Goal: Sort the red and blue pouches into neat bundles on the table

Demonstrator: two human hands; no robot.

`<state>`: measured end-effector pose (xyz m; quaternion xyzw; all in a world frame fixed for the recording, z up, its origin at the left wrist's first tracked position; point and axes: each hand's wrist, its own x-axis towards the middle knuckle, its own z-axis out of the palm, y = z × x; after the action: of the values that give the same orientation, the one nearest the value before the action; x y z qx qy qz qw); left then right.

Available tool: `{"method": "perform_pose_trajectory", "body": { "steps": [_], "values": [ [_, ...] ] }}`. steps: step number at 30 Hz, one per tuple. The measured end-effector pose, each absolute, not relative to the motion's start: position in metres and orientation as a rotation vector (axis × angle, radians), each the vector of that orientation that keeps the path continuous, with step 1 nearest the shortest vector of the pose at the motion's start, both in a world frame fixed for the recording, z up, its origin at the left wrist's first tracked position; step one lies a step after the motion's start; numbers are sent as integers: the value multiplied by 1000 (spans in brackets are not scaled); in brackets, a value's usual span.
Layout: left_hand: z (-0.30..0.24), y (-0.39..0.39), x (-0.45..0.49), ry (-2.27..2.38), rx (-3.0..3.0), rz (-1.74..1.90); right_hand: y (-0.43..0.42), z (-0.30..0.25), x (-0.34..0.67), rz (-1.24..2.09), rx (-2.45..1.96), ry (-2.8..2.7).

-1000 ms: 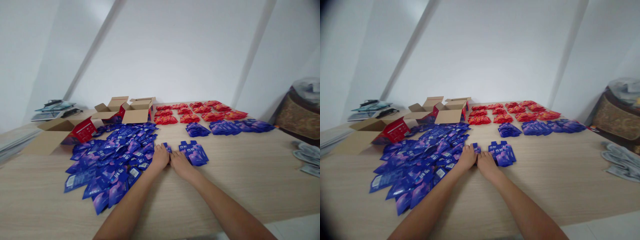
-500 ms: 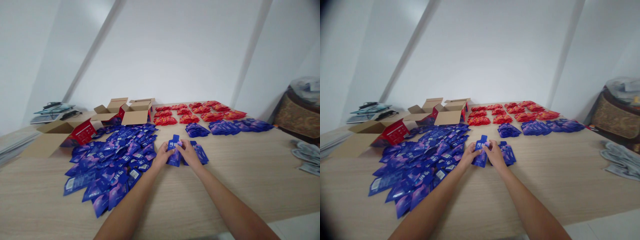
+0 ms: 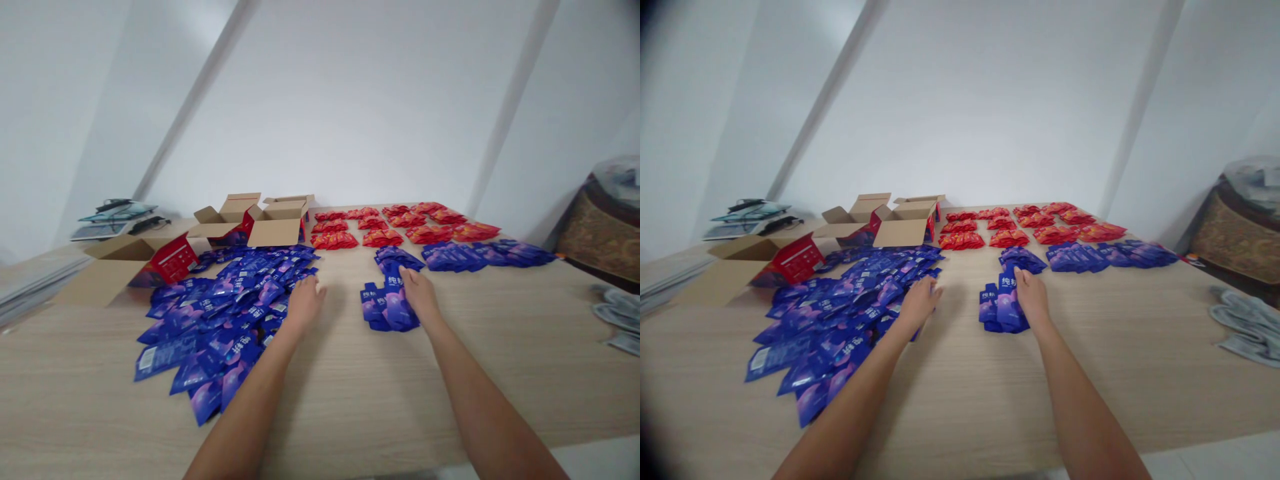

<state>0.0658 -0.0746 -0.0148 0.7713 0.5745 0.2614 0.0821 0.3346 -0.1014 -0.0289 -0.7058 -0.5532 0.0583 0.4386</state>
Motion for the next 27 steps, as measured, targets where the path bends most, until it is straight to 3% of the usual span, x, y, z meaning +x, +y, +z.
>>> {"method": "perform_pose_trajectory", "body": {
  "steps": [4, 8, 12, 16, 21, 24, 27],
  "values": [
    [-22, -68, 50, 2145, 2410, 219, -87, -44, 356, 275, -1945, -1517],
    [-33, -71, 59, 2211, 2448, 146, -83, -54, 358, 280, -1990, -1515],
    [-36, -70, 59, 2138, 2497, 287, -89, -47, 354, 159, -1954, -1486],
    [-26, -68, 56, 1895, 2356, 717, -101, -32, 328, 57, -1524, -1436],
    [-22, -71, 79, 1252, 1684, 1357, -114, -29, 276, 668, -1289, -1452],
    [-31, -80, 102, 911, 1301, 1308, -115, -33, 258, 940, -1251, -1372],
    [-38, -94, 122, 744, 1200, 1113, -113, -34, 256, 964, -1106, -1174]
  ]
}}
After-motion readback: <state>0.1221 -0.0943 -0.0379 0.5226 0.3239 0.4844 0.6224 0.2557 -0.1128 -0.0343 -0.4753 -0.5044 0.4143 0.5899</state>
